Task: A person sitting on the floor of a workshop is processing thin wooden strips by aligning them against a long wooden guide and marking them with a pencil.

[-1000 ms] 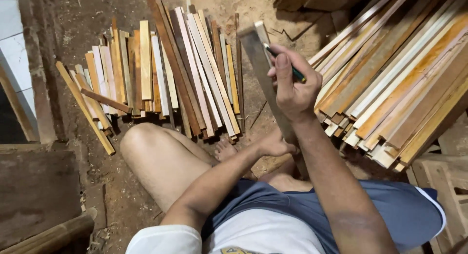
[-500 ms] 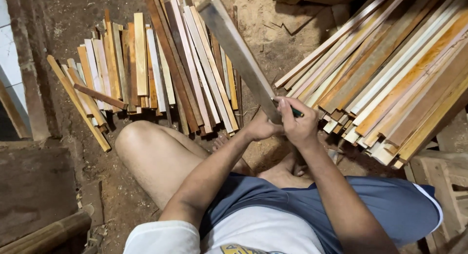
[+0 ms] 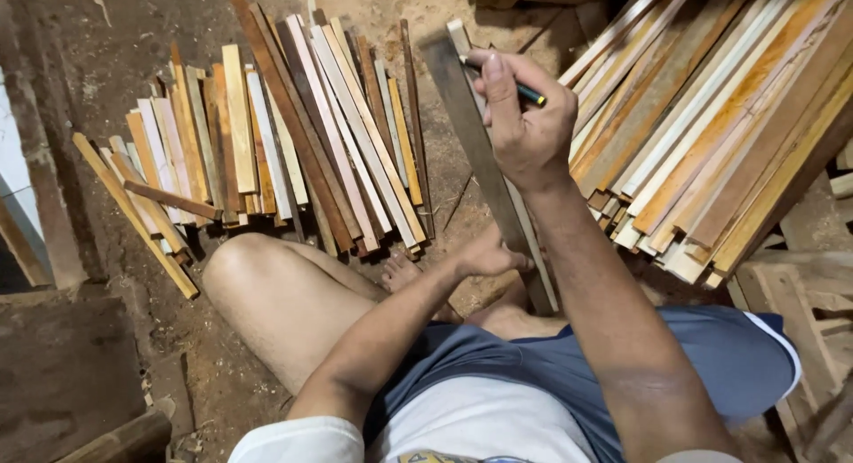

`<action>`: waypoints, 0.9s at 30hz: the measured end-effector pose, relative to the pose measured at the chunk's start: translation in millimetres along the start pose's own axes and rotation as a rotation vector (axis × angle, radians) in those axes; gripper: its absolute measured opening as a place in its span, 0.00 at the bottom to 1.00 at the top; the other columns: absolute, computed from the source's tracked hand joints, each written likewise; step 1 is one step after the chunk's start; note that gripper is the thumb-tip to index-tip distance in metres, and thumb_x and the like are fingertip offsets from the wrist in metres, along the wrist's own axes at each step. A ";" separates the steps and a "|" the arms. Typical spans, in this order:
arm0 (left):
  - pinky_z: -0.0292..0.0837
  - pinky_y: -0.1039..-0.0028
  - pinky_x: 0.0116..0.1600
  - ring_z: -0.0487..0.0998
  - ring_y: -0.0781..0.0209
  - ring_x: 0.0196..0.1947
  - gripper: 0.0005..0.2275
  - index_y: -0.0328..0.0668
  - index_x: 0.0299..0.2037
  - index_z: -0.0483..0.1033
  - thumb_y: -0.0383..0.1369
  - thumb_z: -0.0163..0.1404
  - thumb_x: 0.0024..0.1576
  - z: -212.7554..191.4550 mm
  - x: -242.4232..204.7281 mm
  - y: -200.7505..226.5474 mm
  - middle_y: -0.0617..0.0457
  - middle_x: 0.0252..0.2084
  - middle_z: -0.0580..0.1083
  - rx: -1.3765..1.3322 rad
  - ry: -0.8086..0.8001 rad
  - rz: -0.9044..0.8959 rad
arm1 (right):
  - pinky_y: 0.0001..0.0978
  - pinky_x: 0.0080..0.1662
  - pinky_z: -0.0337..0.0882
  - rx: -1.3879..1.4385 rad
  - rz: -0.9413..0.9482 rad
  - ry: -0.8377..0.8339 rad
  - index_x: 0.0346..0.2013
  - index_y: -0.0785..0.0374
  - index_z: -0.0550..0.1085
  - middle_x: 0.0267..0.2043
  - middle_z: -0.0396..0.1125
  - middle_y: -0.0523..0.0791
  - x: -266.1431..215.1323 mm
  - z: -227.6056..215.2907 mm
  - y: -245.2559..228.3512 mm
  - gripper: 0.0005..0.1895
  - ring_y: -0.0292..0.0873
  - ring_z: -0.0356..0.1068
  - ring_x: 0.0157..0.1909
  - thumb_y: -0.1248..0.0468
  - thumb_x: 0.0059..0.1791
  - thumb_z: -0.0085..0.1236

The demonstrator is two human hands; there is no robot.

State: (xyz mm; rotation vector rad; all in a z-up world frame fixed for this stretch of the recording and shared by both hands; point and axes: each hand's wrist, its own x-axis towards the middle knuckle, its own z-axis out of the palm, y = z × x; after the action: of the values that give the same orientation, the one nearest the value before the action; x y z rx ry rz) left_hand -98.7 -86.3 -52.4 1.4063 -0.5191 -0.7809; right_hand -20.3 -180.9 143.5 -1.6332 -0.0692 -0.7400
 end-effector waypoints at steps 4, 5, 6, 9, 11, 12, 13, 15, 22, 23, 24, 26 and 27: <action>0.73 0.55 0.57 0.79 0.49 0.48 0.23 0.31 0.49 0.79 0.20 0.65 0.40 -15.8 4.9 10.2 0.42 0.45 0.79 0.001 0.064 -0.013 | 0.34 0.30 0.72 -0.144 0.067 -0.118 0.40 0.60 0.84 0.23 0.72 0.48 -43.7 -18.3 40.0 0.11 0.39 0.69 0.24 0.63 0.58 0.54; 0.74 0.55 0.57 0.79 0.50 0.47 0.22 0.32 0.49 0.79 0.20 0.64 0.41 -22.7 7.1 7.3 0.42 0.45 0.79 -0.011 0.075 -0.010 | 0.34 0.31 0.72 -0.180 0.155 -0.153 0.40 0.59 0.84 0.23 0.72 0.46 -56.6 -24.0 39.8 0.09 0.37 0.68 0.24 0.62 0.57 0.56; 0.74 0.54 0.56 0.79 0.50 0.47 0.21 0.33 0.49 0.80 0.20 0.64 0.42 -29.7 9.3 4.1 0.42 0.46 0.80 -0.024 0.085 -0.007 | 0.33 0.32 0.72 -0.217 0.242 -0.189 0.41 0.57 0.84 0.22 0.73 0.45 -69.3 -29.9 39.5 0.08 0.36 0.67 0.24 0.62 0.56 0.58; 0.72 0.57 0.58 0.76 0.53 0.47 0.20 0.31 0.49 0.79 0.17 0.62 0.44 -51.9 12.8 -9.0 0.45 0.46 0.79 -0.065 0.137 0.025 | 0.31 0.33 0.73 -0.245 0.365 -0.224 0.41 0.55 0.84 0.21 0.72 0.45 -111.1 -58.9 66.5 0.07 0.34 0.68 0.25 0.61 0.56 0.59; 0.76 0.62 0.51 0.78 0.56 0.42 0.20 0.35 0.47 0.79 0.18 0.63 0.42 -58.4 18.9 22.0 0.46 0.42 0.79 -0.140 0.137 0.066 | 0.32 0.32 0.72 -0.254 0.402 -0.235 0.42 0.56 0.84 0.21 0.72 0.46 -132.9 -77.6 89.1 0.08 0.36 0.68 0.24 0.63 0.56 0.58; 0.81 0.67 0.44 0.80 0.58 0.38 0.21 0.39 0.45 0.79 0.20 0.65 0.40 -61.2 23.4 37.5 0.48 0.38 0.79 -0.213 0.133 0.113 | 0.32 0.30 0.71 -0.266 0.433 -0.242 0.42 0.57 0.84 0.21 0.72 0.47 -143.4 -87.9 100.6 0.08 0.37 0.68 0.22 0.64 0.56 0.58; 0.81 0.67 0.44 0.80 0.58 0.38 0.21 0.39 0.45 0.79 0.20 0.65 0.40 -65.0 19.8 47.8 0.48 0.38 0.79 -0.214 0.130 0.109 | 0.32 0.30 0.71 -0.267 0.437 -0.239 0.42 0.57 0.84 0.21 0.72 0.47 -146.4 -94.3 95.2 0.08 0.37 0.68 0.22 0.64 0.56 0.58; 0.82 0.69 0.43 0.80 0.56 0.38 0.19 0.38 0.45 0.77 0.21 0.65 0.43 -71.5 13.0 68.3 0.45 0.38 0.77 -0.266 0.138 0.084 | 0.29 0.29 0.71 -0.283 0.566 -0.234 0.44 0.61 0.82 0.22 0.72 0.48 -153.1 -108.1 83.6 0.09 0.36 0.68 0.21 0.62 0.57 0.56; 0.84 0.63 0.40 0.83 0.52 0.41 0.18 0.35 0.46 0.72 0.18 0.62 0.47 -93.2 24.2 54.2 0.38 0.42 0.79 -0.414 0.110 0.096 | 0.31 0.31 0.75 -0.278 0.785 -0.188 0.44 0.66 0.81 0.26 0.73 0.51 -166.0 -137.4 98.8 0.11 0.40 0.73 0.23 0.62 0.55 0.55; 0.84 0.65 0.41 0.83 0.52 0.41 0.20 0.35 0.48 0.71 0.17 0.61 0.47 -93.6 25.0 54.6 0.37 0.43 0.79 -0.427 0.092 0.099 | 0.32 0.34 0.76 -0.216 0.673 -0.110 0.45 0.66 0.81 0.29 0.73 0.51 -161.4 -134.2 93.3 0.11 0.40 0.74 0.28 0.62 0.57 0.53; 0.84 0.67 0.41 0.83 0.51 0.42 0.21 0.35 0.50 0.70 0.16 0.61 0.47 -94.0 25.5 55.1 0.36 0.44 0.79 -0.439 0.074 0.101 | 0.33 0.36 0.78 -0.155 0.560 -0.032 0.45 0.66 0.80 0.31 0.72 0.51 -156.8 -131.0 87.5 0.12 0.41 0.75 0.33 0.63 0.59 0.51; 0.83 0.67 0.44 0.83 0.52 0.44 0.24 0.37 0.53 0.69 0.16 0.62 0.47 -80.7 18.0 64.8 0.37 0.45 0.80 -0.419 0.031 0.094 | 0.44 0.40 0.76 -0.266 0.490 -0.123 0.49 0.65 0.80 0.35 0.73 0.56 -147.9 -117.5 56.2 0.11 0.51 0.75 0.38 0.63 0.57 0.55; 0.83 0.68 0.46 0.82 0.52 0.46 0.26 0.38 0.56 0.68 0.16 0.62 0.47 -76.3 21.2 72.3 0.39 0.47 0.80 -0.394 -0.016 0.101 | 0.54 0.44 0.74 -0.377 0.403 -0.213 0.54 0.64 0.79 0.39 0.74 0.60 -137.7 -111.0 43.0 0.14 0.60 0.75 0.44 0.63 0.55 0.60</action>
State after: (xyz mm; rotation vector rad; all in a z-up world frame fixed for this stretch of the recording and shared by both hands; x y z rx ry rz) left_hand -16.2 -52.1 6.9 1.0036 -0.4176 -0.7651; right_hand -156.8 -241.6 39.4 -2.0002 0.2561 -0.2763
